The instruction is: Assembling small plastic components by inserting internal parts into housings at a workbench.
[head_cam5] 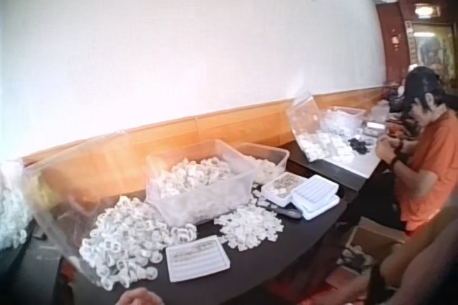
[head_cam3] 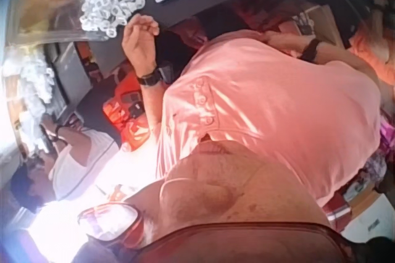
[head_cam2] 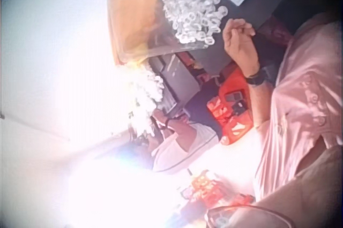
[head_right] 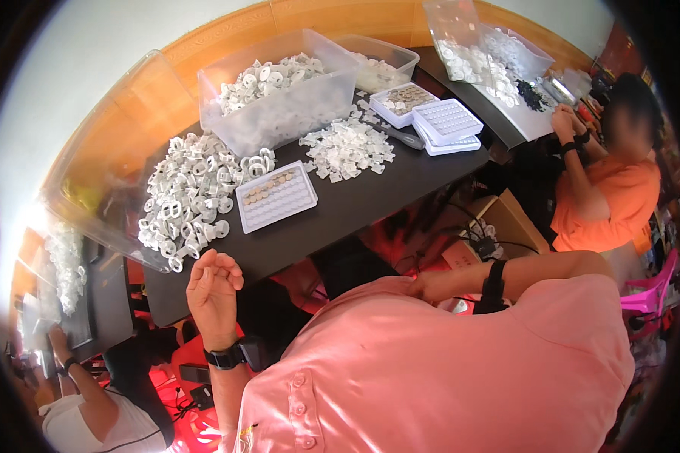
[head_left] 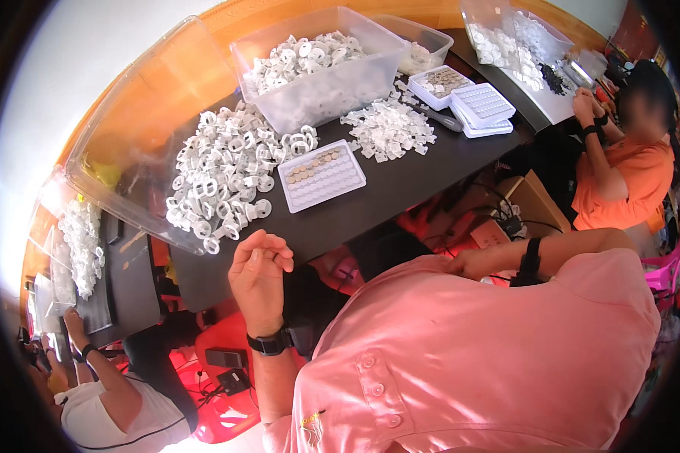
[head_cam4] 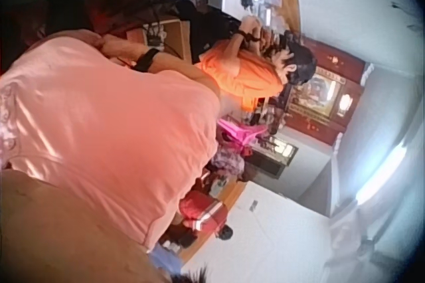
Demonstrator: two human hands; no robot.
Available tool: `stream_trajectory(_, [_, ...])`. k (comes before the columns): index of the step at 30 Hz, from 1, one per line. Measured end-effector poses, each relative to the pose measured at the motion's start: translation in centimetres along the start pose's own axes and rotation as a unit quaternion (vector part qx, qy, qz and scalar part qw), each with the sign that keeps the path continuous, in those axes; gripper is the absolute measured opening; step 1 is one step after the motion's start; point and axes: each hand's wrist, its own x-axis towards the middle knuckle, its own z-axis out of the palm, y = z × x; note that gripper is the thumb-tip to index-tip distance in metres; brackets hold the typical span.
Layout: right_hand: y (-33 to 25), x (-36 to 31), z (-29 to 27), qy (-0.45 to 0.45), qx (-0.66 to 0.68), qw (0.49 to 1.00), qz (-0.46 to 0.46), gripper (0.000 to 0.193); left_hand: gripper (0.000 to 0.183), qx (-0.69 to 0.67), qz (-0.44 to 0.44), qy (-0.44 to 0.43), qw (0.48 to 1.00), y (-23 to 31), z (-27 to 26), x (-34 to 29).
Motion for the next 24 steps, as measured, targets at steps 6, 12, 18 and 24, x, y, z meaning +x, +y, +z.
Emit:
stream_trajectory(6, [1.5,-3.5,-1.3,0.011,0.42,0.907,0.019,0.025,0.033,-0.01,0.02,0.002,1.0,-0.4,-0.3,0.6])
stream_trajectory(12, [-2.7,-5.3,1.2,0.037,0.073,0.991,0.103,0.043,0.034,-0.005,0.016,0.003,1.0,-0.6,-0.5,0.7])
stream_trajectory(18, [-3.0,-5.5,0.3,-0.072,-0.065,0.995,-0.002,0.046,0.034,-0.005,0.007,0.008,1.0,-0.5,-0.2,0.4])
stream_trajectory(24, [-3.0,-3.5,1.9,0.032,-0.204,0.978,-0.03,0.039,0.031,-0.016,0.011,-0.004,1.0,-0.4,-0.4,-0.1])
